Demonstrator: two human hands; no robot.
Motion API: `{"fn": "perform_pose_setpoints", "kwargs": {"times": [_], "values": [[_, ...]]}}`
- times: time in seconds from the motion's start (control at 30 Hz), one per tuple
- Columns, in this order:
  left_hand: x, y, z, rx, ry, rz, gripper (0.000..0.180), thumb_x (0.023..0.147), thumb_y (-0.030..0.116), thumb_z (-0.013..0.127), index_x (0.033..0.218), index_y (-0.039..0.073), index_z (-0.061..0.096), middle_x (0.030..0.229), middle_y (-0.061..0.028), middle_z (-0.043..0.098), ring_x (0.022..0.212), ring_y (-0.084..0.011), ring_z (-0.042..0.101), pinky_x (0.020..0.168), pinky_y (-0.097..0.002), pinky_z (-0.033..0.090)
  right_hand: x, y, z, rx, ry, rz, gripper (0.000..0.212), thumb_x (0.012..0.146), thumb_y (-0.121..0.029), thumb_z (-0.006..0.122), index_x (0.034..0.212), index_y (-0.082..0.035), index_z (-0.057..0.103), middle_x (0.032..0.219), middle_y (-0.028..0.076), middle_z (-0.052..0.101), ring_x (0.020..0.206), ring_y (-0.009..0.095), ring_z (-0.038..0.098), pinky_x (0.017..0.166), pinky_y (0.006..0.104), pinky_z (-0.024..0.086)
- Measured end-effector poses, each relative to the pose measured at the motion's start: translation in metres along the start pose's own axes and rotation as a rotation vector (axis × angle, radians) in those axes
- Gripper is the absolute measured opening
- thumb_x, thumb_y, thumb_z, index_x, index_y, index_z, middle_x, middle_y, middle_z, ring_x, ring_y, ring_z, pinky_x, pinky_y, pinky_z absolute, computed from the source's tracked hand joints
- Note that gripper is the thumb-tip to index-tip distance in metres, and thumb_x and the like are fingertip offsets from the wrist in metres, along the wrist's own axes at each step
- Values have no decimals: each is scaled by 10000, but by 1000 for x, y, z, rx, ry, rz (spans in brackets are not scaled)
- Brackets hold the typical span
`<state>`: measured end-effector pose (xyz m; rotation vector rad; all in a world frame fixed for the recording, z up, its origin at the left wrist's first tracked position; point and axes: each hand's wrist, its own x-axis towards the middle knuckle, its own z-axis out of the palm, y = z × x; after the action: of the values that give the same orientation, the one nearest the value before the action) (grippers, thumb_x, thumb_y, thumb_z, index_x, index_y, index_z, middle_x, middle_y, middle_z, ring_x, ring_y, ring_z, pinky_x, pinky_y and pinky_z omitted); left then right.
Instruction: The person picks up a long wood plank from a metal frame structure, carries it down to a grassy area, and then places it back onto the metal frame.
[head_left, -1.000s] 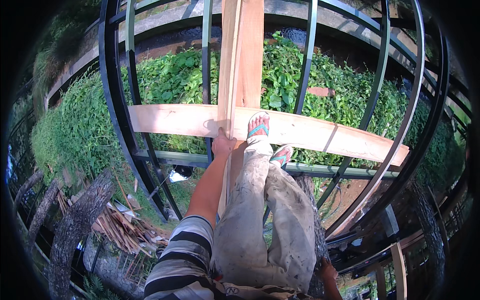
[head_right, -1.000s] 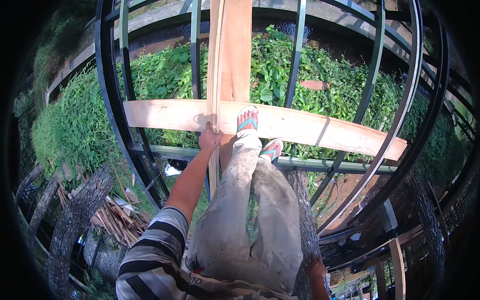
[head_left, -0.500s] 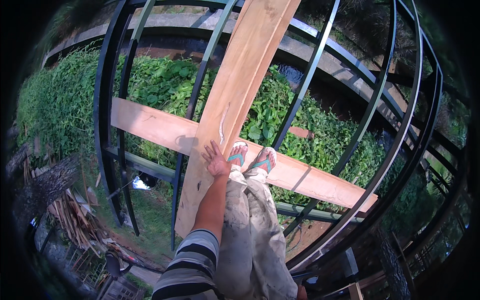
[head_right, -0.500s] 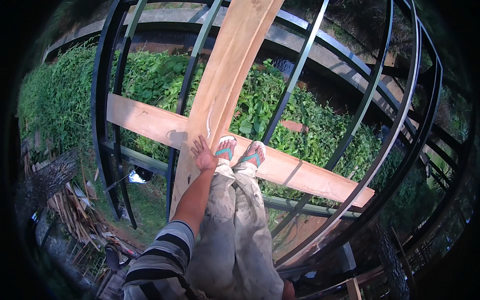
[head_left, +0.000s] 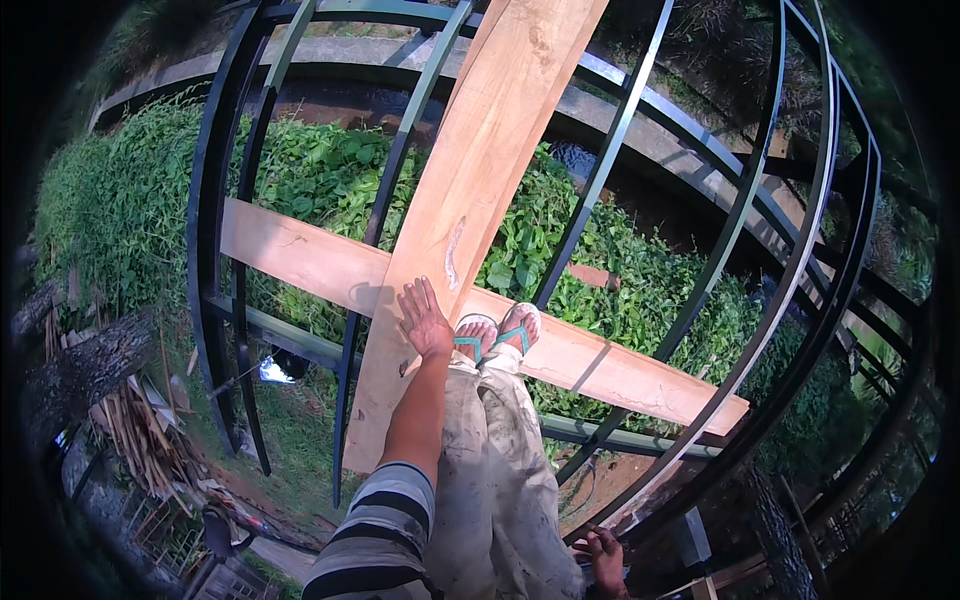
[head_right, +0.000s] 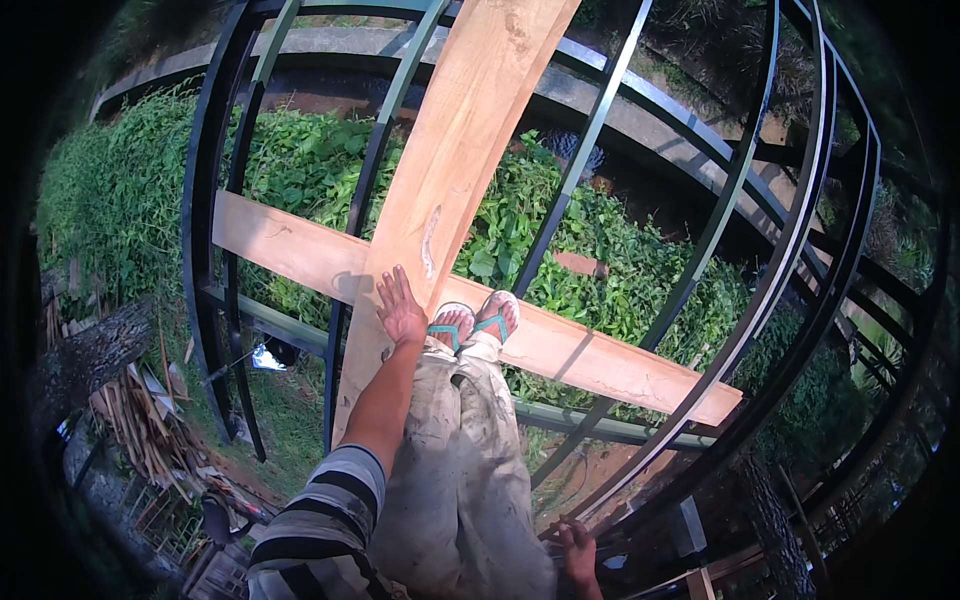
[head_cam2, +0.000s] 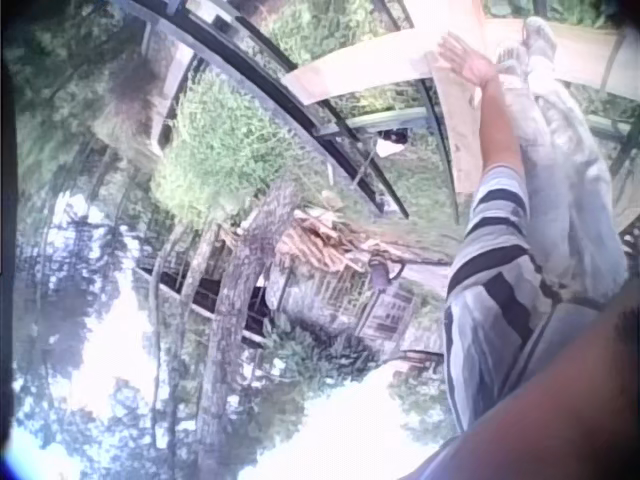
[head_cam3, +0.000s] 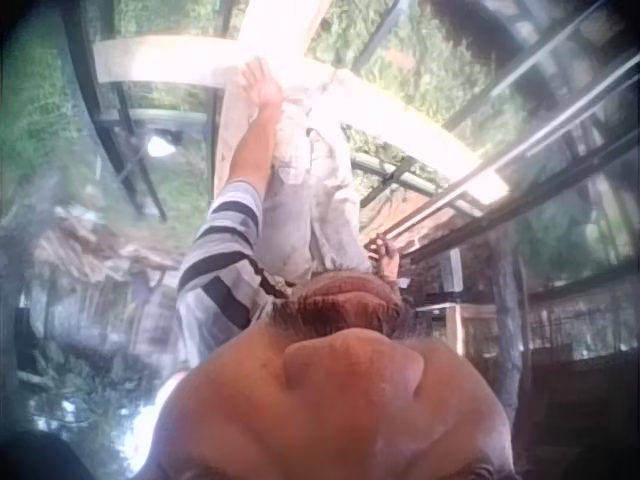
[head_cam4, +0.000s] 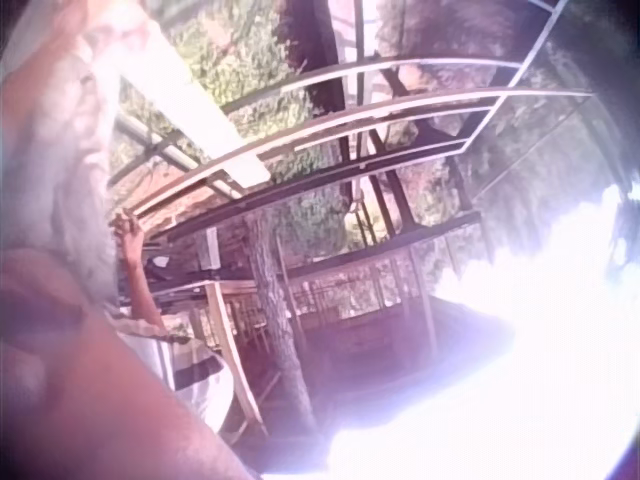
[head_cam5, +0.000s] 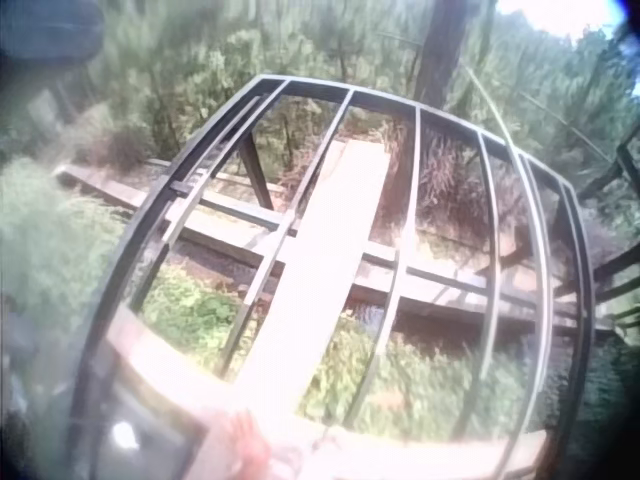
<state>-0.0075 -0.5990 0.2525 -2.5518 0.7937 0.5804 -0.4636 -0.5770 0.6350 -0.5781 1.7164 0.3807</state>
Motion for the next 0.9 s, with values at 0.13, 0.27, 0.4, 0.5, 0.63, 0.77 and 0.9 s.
{"fn": "perform_pose_setpoints", "kwargs": {"times": [0.13, 0.27, 0.4, 0.5, 0.63, 0.77, 0.9], "values": [[-13, -49, -25, -358, -111, -78, 827, 894, 125, 618, 1601, 166, 190, 1595, -173, 331, 1442, -328, 380, 1028, -508, 482, -13, 23, 0, 99, 56, 47, 343, 1019, -227, 584, 1234, 37, 635, 1026, 99, 721, 893, 171, 690, 789, 315, 573], [-58, -108, -65, -458, -428, -164, 673, 882, 240, 647, 1496, 122, 396, 1338, -202, 612, 1225, -357, 599, 991, -454, 504, -11, 71, -11, -18, 105, -39, 305, 1004, -223, 593, 1051, 64, 684, 856, 56, 684, 812, 145, 607, 744, 314, 510], [-111, -224, -32, -614, -590, -168, 555, 866, 343, 656, 1355, 97, 567, 1181, -210, 702, 1145, -357, 654, 1003, -459, 496, -17, 26, 6, 7, 84, -49, 300, 962, -206, 628, 831, 60, 675, 749, 73, 651, 758, 145, 548, 717, 346, 467], [-138, -275, 1, -845, -683, -174, 520, 850, 356, 684, 1288, 82, 630, 1085, -201, 732, 1095, -357, 679, 973, -436, 511, -16, 9, 4, -203, 116, -240, 216, 960, -170, 627, 959, 42, 665, 839, 110, 672, 790, 176, 594, 746, 353, 488], [-182, -274, -34, -800, -696, -42, 515, 848, 396, 722, 1230, 55, 670, 1029, -202, 745, 999, -344, 716, 879, -407, 549, -37, -87, 20, -211, 40, -138, 392, 1001, -293, 596, 1285, -23, 617, 1237, 130, 655, 1122, 200, 598, 976, 321, 454], [-207, -293, -38, -906, -705, -181, 485, 856, 392, 729, 1221, 75, 691, 1061, -191, 744, 1020, -316, 717, 889, -396, 546, -25, -155, 73, -468, -174, -286, 593, 1022, -445, 526, 1457, -43, 493, 1419, 210, 549, 1336, 275, 496, 1131, 345, 357], [-191, -275, -55, -1073, -721, -280, 462, 863, 379, 725, 1212, 78, 699, 1070, -187, 743, 1027, -307, 716, 891, -389, 545, -64, -257, 140, -860, -307, -161, 806, 966, -572, 538, 1551, -50, 351, 1549, 287, 377, 1457, 367, 366, 1193, 404, 295]]}}
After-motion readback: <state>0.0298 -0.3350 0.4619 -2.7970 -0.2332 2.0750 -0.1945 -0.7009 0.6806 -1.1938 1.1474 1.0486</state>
